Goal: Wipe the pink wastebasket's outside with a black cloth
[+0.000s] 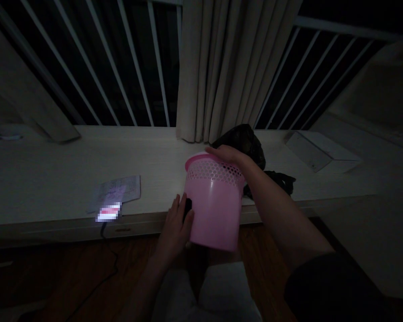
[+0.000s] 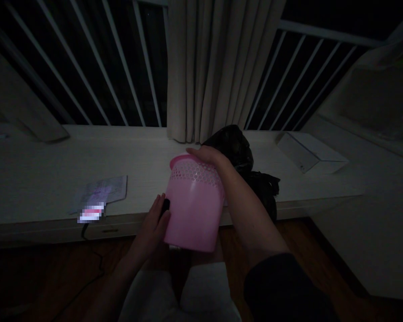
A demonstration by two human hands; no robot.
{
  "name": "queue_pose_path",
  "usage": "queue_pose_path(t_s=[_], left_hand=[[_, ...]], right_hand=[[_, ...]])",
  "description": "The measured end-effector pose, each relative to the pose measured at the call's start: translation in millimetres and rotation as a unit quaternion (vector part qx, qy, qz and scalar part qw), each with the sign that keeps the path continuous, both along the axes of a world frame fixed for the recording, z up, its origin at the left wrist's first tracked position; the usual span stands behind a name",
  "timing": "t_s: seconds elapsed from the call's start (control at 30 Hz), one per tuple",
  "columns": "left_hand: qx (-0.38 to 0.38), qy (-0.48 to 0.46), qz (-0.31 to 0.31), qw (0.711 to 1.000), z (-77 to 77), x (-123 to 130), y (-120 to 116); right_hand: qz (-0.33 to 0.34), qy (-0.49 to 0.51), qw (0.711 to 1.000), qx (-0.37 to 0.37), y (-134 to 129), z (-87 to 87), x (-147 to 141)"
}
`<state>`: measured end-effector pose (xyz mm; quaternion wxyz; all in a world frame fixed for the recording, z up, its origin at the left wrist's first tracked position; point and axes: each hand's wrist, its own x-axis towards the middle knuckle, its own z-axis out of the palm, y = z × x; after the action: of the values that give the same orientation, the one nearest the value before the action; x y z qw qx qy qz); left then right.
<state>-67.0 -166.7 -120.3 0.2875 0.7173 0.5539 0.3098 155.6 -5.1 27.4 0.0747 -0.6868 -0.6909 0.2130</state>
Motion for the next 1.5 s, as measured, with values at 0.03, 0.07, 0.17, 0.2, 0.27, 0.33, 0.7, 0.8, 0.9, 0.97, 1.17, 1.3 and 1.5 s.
queue_pose_path(t_s=[0.03,0.07,0.17,0.2,0.27,0.33,0.7,0.8,0.9,0.97,1.17,1.3,1.5], left_hand=[[-0.015,-0.006,0.009,1.0,-5.1,-4,-2],[-0.026,-0.006,0.019,0.999,-9.2,-7,-4],[-0.019,0.017,0.026,0.999,-10.9,-6,-15],[-0.006,0.027,0.019,0.999,-7.9,-4,-18],[0.019,0.044,-0.007,0.999,1.3,4,-20],[0.037,0.05,-0.029,0.998,9.8,12,-15],[-0.016,0.018,0.008,1.0,3.7,8,-4],[0.004,0.064,-0.011,0.998,28.9,26,-17],[0.04,0.096,-0.044,0.994,46.6,38,-19],[0.052,0.102,-0.049,0.992,45.7,38,-14],[0.043,0.102,0.015,0.994,17.6,21,0],[0.078,0.134,0.037,0.987,17.1,26,-7],[0.133,0.159,0.02,0.978,28.4,38,-11]], right_hand=[[0.0,0.0,1.0,-0.001,0,0.1,0],[0.002,0.0,1.0,-0.002,1,0.0,0],[0.005,-0.001,1.0,-0.002,3,-0.9,-1],[0.005,-0.002,1.0,-0.002,4,-1.4,-2],[0.006,-0.005,1.0,0.0,4,-2.3,-2],[0.008,-0.009,1.0,0.005,4,-3.2,-1],[0.013,0.006,1.0,0.017,6,-8.8,13],[0.012,0.021,1.0,0.015,7,-11.5,17],[0.007,0.027,0.999,0.015,6,-14.0,22],[0.003,0.027,0.999,0.018,4,-14.8,25],[0.005,0.021,1.0,0.017,1,-10.8,21],[0.002,0.015,1.0,0.012,2,-5.3,12],[0.001,0.016,1.0,0.011,5,-7.6,13]])
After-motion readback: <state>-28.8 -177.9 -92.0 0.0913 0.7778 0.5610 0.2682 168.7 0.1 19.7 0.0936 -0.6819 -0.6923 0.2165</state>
